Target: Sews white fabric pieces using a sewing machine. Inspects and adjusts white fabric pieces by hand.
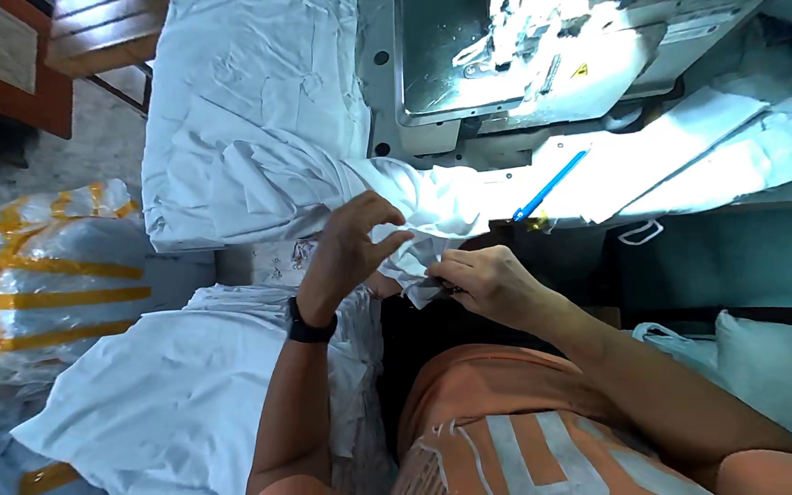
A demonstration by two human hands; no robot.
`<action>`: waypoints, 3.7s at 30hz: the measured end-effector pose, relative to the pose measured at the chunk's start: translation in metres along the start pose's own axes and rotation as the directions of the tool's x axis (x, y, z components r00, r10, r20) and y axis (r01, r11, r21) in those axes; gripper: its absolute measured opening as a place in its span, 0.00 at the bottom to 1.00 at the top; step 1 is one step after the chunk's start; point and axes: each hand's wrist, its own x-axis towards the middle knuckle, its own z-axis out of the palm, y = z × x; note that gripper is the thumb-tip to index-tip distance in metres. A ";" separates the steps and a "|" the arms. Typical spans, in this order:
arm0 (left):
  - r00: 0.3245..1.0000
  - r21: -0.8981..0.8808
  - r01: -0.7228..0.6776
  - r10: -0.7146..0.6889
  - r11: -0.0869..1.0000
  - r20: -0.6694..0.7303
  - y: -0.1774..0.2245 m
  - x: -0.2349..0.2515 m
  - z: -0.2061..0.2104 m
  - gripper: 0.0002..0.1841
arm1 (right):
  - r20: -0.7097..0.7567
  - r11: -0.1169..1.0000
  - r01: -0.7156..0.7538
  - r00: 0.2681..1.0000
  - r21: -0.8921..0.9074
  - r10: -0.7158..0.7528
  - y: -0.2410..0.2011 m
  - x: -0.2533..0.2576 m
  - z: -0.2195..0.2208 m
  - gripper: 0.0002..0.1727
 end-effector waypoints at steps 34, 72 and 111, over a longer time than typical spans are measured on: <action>0.985 -0.155 -0.118 0.095 0.981 -0.143 -0.026 0.007 0.003 0.05 | -0.319 0.869 -0.276 0.849 0.412 0.421 0.006 0.023 -0.034 0.06; 0.961 -0.317 0.050 -0.133 0.947 -0.243 -0.019 0.059 0.136 0.12 | -0.536 0.893 -0.336 0.715 0.299 0.449 0.062 -0.019 -0.057 0.07; 0.999 -0.370 0.010 0.003 0.929 0.034 -0.024 0.067 0.104 0.15 | -0.520 0.876 -0.328 0.710 0.353 0.475 0.064 0.008 -0.041 0.05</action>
